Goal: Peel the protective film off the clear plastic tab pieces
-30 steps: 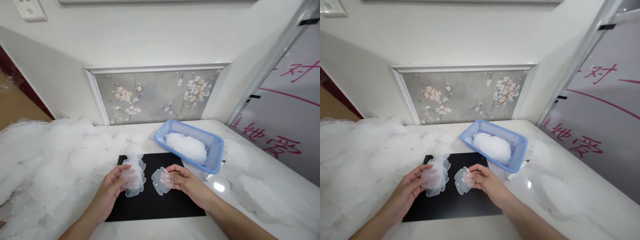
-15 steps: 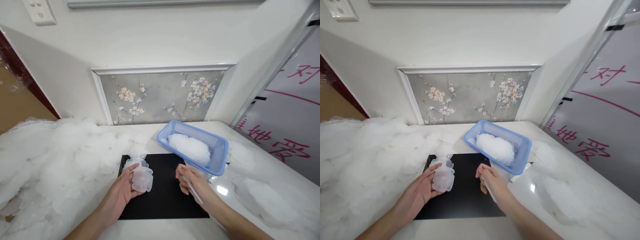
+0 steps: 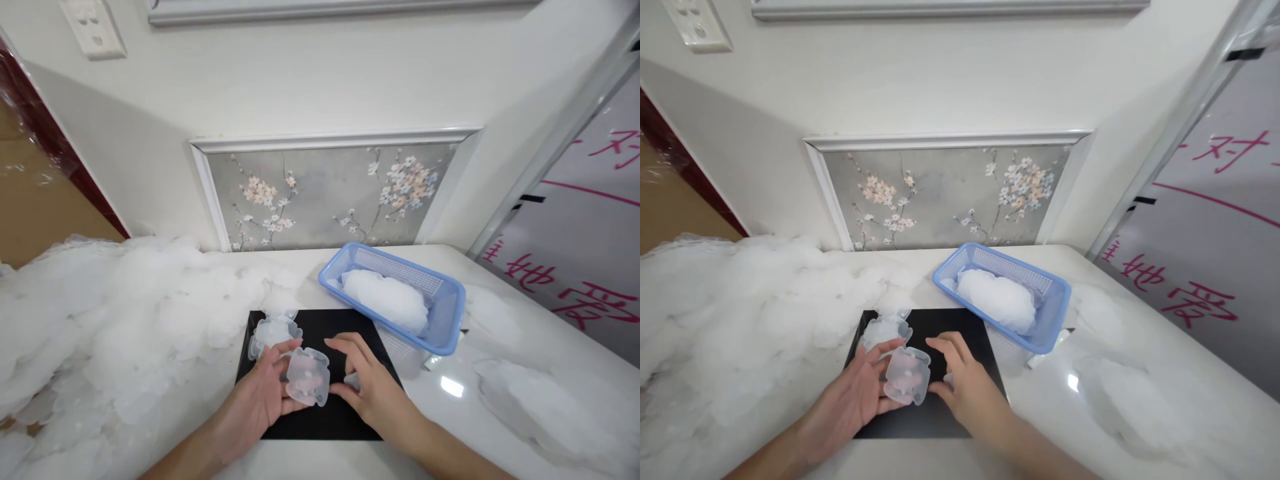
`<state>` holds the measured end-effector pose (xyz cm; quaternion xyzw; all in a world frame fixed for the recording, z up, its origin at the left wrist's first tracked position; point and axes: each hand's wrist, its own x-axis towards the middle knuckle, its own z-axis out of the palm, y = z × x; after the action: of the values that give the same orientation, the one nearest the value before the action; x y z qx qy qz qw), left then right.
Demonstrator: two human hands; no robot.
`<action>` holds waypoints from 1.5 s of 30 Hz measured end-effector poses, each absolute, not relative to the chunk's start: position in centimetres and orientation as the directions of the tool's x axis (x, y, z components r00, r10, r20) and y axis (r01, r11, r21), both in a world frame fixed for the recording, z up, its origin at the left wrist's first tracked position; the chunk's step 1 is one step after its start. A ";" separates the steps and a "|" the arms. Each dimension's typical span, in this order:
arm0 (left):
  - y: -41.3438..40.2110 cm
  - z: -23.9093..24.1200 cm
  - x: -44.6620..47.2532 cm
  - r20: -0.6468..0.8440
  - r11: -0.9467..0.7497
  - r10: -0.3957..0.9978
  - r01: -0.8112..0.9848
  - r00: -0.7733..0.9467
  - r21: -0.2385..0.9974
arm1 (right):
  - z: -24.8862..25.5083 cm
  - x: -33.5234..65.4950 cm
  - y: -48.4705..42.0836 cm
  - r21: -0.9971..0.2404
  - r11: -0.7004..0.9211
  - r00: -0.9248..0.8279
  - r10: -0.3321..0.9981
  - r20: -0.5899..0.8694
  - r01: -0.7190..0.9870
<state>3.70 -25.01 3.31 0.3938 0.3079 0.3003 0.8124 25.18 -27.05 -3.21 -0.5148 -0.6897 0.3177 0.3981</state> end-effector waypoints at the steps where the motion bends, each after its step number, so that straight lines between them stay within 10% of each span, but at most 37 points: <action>1: -25.1 3.4 3.7 -0.263 0.512 0.721 -0.238 0.642 0.825 | -3.2 25.1 -27.1 -0.836 0.286 -0.166 0.958 0.235 0.469; 10: -25.0 2.3 3.3 -0.245 0.447 0.716 -0.159 0.653 0.880 | -3.2 25.5 -27.3 -0.652 0.599 -0.363 0.801 0.477 0.465; 14: -24.4 1.9 2.6 -0.157 0.038 0.878 0.262 0.453 0.964 | -2.5 25.6 -27.0 -0.943 0.245 -0.165 0.963 0.211 0.225; 18: -23.7 2.4 1.7 0.034 -0.370 0.876 0.625 0.481 0.687 | -2.6 26.5 -26.2 -0.990 -0.129 -0.189 0.975 -0.117 -0.049; 32: -22.3 1.7 -0.6 0.172 -0.733 0.669 0.604 0.723 0.313 | -1.6 27.7 -25.6 -0.867 -0.381 -0.336 0.902 -0.272 -0.320; 39: -23.4 3.4 0.8 0.110 -0.352 0.913 0.623 0.393 0.698 | -1.7 27.6 -25.7 -0.876 -0.366 -0.328 0.908 -0.261 -0.314; 45: -24.2 2.6 2.3 -0.352 0.340 0.891 0.094 0.285 0.936 | -2.1 27.5 -25.6 -0.972 -0.168 -0.242 0.962 -0.126 -0.162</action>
<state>2.29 -24.16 2.58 0.4828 0.5101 0.3115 0.6400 27.46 -25.57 -2.13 -0.4271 -0.4685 0.6337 0.4433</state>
